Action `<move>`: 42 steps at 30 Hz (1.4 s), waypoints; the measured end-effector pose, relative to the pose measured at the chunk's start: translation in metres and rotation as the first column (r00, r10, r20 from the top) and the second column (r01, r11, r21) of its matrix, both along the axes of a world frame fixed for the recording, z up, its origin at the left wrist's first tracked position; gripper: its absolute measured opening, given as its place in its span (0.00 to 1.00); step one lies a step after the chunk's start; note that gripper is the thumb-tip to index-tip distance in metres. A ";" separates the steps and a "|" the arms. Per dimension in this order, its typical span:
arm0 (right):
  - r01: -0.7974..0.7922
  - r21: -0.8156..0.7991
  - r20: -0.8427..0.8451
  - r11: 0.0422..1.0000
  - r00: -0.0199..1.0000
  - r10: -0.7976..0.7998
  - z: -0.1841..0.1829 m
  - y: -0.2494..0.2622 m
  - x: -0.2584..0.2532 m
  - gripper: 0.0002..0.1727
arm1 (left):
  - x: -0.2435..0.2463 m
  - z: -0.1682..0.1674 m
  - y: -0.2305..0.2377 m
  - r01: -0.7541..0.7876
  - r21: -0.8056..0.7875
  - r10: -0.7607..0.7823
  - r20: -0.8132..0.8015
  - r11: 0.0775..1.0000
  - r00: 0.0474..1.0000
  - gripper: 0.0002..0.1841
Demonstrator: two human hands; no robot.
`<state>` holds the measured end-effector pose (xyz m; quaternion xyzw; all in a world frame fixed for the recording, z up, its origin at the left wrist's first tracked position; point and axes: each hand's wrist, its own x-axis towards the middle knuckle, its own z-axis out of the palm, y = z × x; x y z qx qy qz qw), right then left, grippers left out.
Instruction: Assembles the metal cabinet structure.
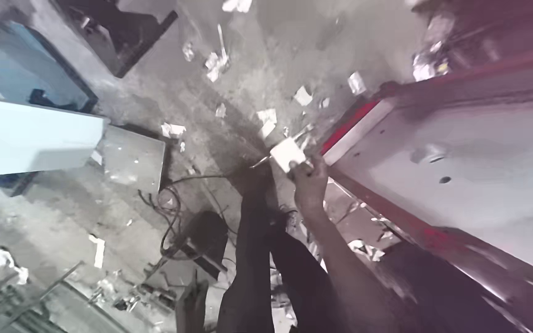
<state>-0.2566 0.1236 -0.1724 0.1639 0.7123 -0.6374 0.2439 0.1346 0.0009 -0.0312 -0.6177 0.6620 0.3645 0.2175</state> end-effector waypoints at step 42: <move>0.846 0.340 -0.606 0.410 0.531 -0.592 0.306 0.187 0.097 0.11 | -0.285 0.320 0.011 0.862 -0.188 -0.663 -0.720 0.471 0.206 0.10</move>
